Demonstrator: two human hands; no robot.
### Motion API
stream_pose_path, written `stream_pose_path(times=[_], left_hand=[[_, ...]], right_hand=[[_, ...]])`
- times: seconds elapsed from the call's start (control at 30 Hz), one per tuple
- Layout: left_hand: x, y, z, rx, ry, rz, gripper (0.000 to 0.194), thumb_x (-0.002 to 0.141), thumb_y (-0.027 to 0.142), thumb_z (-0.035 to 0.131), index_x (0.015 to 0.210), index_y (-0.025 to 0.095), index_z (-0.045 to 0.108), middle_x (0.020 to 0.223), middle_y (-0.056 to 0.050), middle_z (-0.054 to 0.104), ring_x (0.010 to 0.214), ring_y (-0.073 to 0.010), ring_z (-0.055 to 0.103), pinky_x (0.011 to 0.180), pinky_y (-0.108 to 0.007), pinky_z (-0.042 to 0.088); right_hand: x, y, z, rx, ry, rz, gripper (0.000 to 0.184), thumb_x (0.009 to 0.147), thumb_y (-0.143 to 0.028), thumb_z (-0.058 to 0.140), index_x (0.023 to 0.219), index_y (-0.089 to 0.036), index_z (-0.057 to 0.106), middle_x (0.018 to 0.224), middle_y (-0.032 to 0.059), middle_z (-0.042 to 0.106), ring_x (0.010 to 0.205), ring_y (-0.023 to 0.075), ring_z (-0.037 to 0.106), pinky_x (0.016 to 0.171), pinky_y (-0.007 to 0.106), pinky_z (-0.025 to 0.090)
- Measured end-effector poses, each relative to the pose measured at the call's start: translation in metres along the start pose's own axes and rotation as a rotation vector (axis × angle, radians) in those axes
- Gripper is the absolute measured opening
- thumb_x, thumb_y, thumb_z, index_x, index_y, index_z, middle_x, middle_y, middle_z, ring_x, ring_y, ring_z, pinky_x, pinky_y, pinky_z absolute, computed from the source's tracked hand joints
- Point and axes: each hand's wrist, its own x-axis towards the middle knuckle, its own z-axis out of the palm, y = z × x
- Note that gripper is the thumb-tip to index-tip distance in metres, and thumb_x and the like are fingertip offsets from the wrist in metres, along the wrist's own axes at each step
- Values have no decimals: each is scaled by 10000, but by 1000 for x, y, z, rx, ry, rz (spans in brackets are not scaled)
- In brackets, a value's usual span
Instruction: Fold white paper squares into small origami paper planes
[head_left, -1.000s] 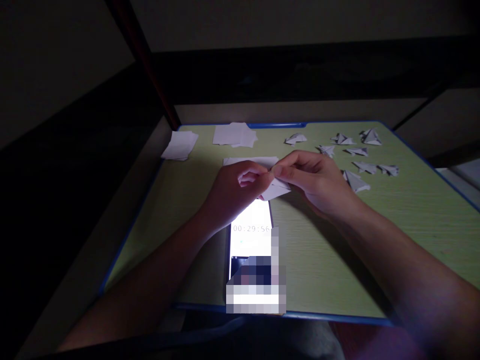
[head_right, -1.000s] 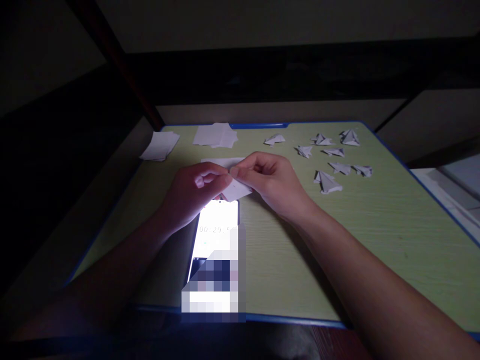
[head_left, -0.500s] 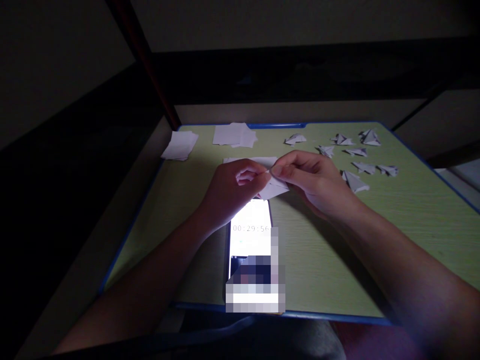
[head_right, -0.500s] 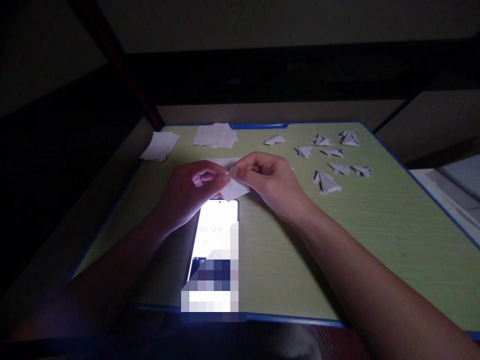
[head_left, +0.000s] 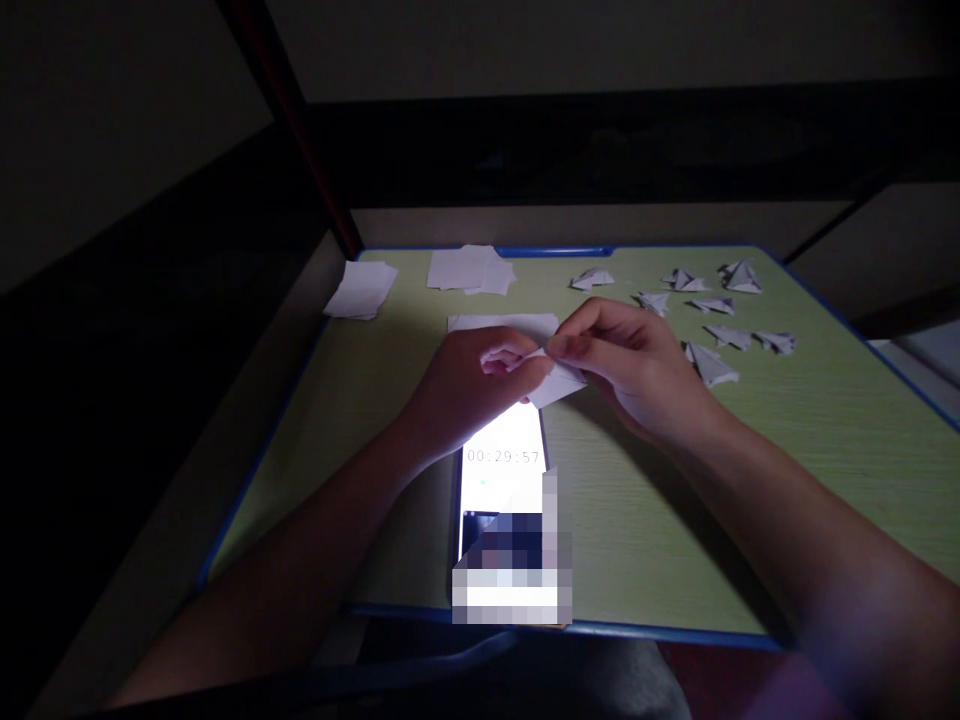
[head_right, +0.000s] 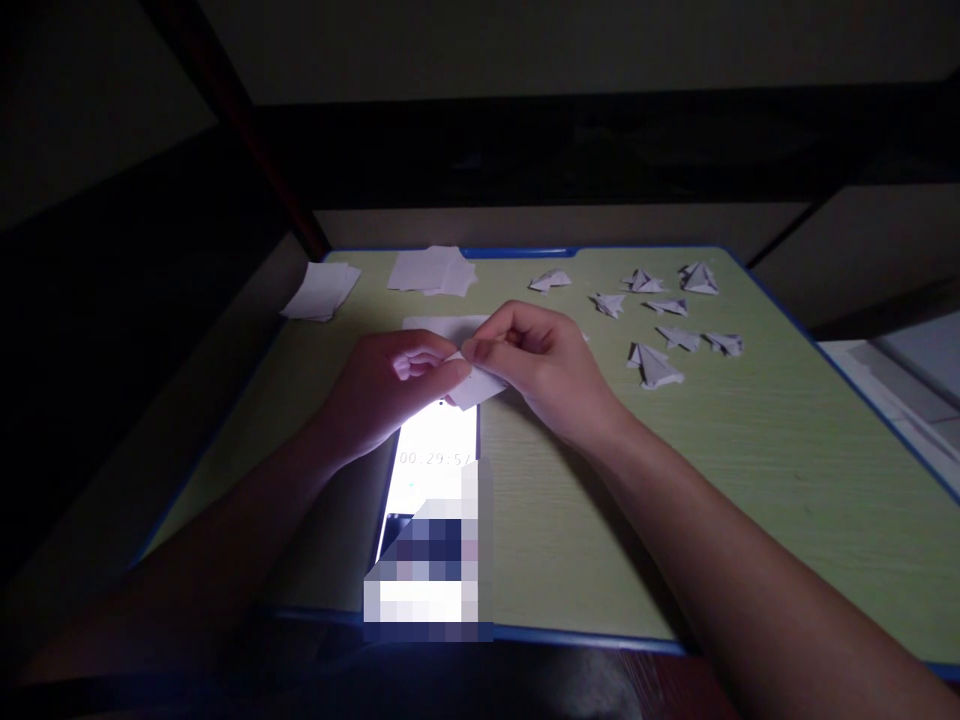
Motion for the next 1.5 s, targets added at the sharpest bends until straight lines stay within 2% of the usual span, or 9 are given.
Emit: stream_pose_path(times=[0.23,0.4,0.57,0.67,0.8,0.93,1.1,1.5], left_hand=[[0,-1,2,150,26,35,109,792,221,623,735,134,654,632,-1,664,586,-93,598,537,-201,452],[-2,1,4,274,40,53,152,785,218,604,650,148,613,554,23,605,513,-75,520,487,-199,387],[-1,-1,2,115,8,2,160,807,255,590,689,148,610,588,13,646,541,-96,616,500,-192,464],[0,-1,1,49,8,-21,134,809,242,593,720,146,619,607,15,656,541,-98,641,505,-190,498],[0,1,1,73,31,-33,128,808,226,593,717,142,626,608,11,656,533,-96,640,490,-186,495],[-1,1,1,72,51,-30,133,809,245,599,731,141,623,600,10,652,538,-97,640,496,-189,496],[0,-1,1,36,86,-2,80,791,215,588,740,153,589,630,20,639,542,-83,625,512,-185,506],[0,-1,0,44,129,-25,130,807,253,612,721,157,595,645,3,660,545,-87,626,514,-193,516]], right_hand=[[-1,0,0,-30,18,8,92,687,-143,694,639,-179,625,619,-22,632,526,83,506,493,240,324],[-2,-1,2,-31,26,-24,97,670,-105,682,631,-178,631,614,-22,632,526,83,515,492,237,332],[-2,-3,3,-39,58,-48,108,735,-188,713,659,-178,637,596,-22,601,503,75,482,472,242,315],[-1,-5,3,-95,16,-22,112,751,-243,738,714,-173,659,623,-16,615,527,82,504,495,250,349],[-1,-7,3,-183,-40,-18,203,757,-318,759,684,-166,646,617,-16,597,546,84,502,521,257,366],[-1,-8,1,-205,-23,-16,267,751,-375,770,666,-169,622,606,-21,571,542,85,484,510,255,351],[0,-8,0,-228,-26,0,307,744,-413,777,655,-178,601,598,-21,546,539,91,458,496,259,326],[0,-10,-1,-278,-60,38,325,750,-450,764,650,-188,599,620,-7,568,548,99,454,490,267,298]])
